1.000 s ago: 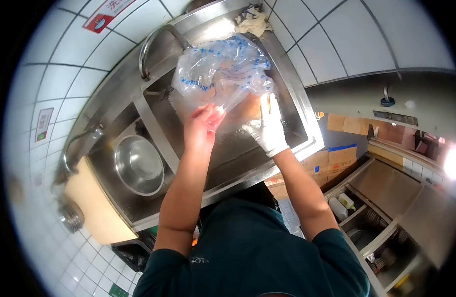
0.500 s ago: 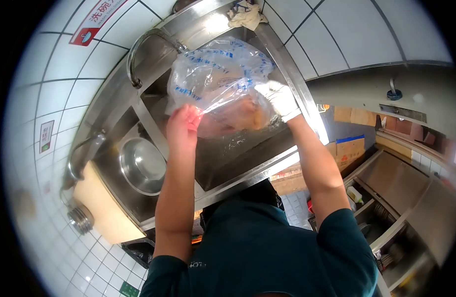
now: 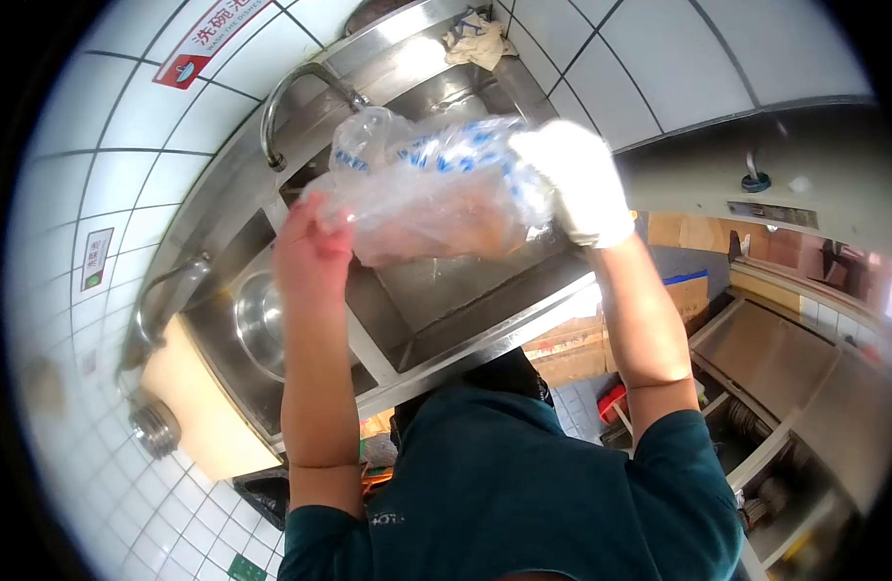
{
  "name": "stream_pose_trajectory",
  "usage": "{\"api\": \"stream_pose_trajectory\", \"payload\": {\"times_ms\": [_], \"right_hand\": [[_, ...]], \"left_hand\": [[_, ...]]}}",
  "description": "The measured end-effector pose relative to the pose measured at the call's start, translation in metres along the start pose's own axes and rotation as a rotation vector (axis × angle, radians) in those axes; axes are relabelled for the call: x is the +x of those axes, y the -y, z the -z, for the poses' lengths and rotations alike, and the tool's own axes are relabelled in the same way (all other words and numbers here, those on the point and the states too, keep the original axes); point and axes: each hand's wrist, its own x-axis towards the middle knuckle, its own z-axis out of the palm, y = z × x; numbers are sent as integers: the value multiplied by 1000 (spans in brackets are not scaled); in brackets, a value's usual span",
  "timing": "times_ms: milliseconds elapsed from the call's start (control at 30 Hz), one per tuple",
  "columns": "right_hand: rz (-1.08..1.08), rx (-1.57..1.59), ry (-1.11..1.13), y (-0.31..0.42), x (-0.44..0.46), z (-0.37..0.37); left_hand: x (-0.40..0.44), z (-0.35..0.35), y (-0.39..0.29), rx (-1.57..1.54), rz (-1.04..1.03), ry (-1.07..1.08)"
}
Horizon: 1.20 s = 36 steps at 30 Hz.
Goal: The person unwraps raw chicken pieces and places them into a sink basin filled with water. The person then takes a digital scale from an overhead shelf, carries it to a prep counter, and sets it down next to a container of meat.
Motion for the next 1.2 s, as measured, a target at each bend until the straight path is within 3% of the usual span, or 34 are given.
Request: {"api": "stream_pose_trajectory", "payload": {"times_ms": [33, 100, 167, 233, 267, 333, 367, 433, 567, 633, 733, 767, 867, 933, 1033, 1100, 1167, 1200], "right_hand": [[-483, 451, -48, 29, 13, 11], [-218, 221, -117, 43, 31, 14], [-101, 84, -120, 62, 54, 18], [-188, 148, -122, 94, 77, 19], [-181, 206, -130, 108, 86, 21], [-175, 323, -136, 135, 101, 24], [-247, 411, -97, 145, 108, 27], [-88, 363, -103, 162, 114, 34], [233, 296, -139, 203, 118, 43], [305, 237, -128, 227, 121, 51], [428, 158, -160, 272, 121, 51], [444, 147, -152, 282, 120, 48], [489, 128, -113, 315, 116, 34], [511, 116, -67, 335, 111, 17], [540, 115, 23, 366, 101, -18], [562, 117, 92, 387, 92, -47], [582, 121, 170, 409, 82, -77], [595, 124, 211, 420, 76, -92]], "left_hand": [[-12, -14, -18, -80, -38, 24], [-37, -35, -54, -116, -123, 112], [-52, -56, -89, -75, -214, 292], [-75, -74, -119, -83, -296, 480], [-86, -90, -133, -86, -404, 287], [-100, -88, -168, -49, -404, 609], [-107, -92, -180, 3, -486, 523], [-121, -99, -202, 102, -649, 351], [-141, -73, -257, 193, -765, 472], [-151, -68, -279, 239, -931, 355], [-187, -74, -310, 344, -995, 503], [-202, -85, -308, 417, -967, 640], [-239, -95, -297, 530, -1014, 708], [-258, -90, -286, 485, -1082, 471], [-211, -30, -349, 360, -611, 984], [-187, -2, -353, 440, -648, 908], [-181, 13, -316, 679, -1007, 395], [-200, 17, -310, 1039, -998, 216]]}}
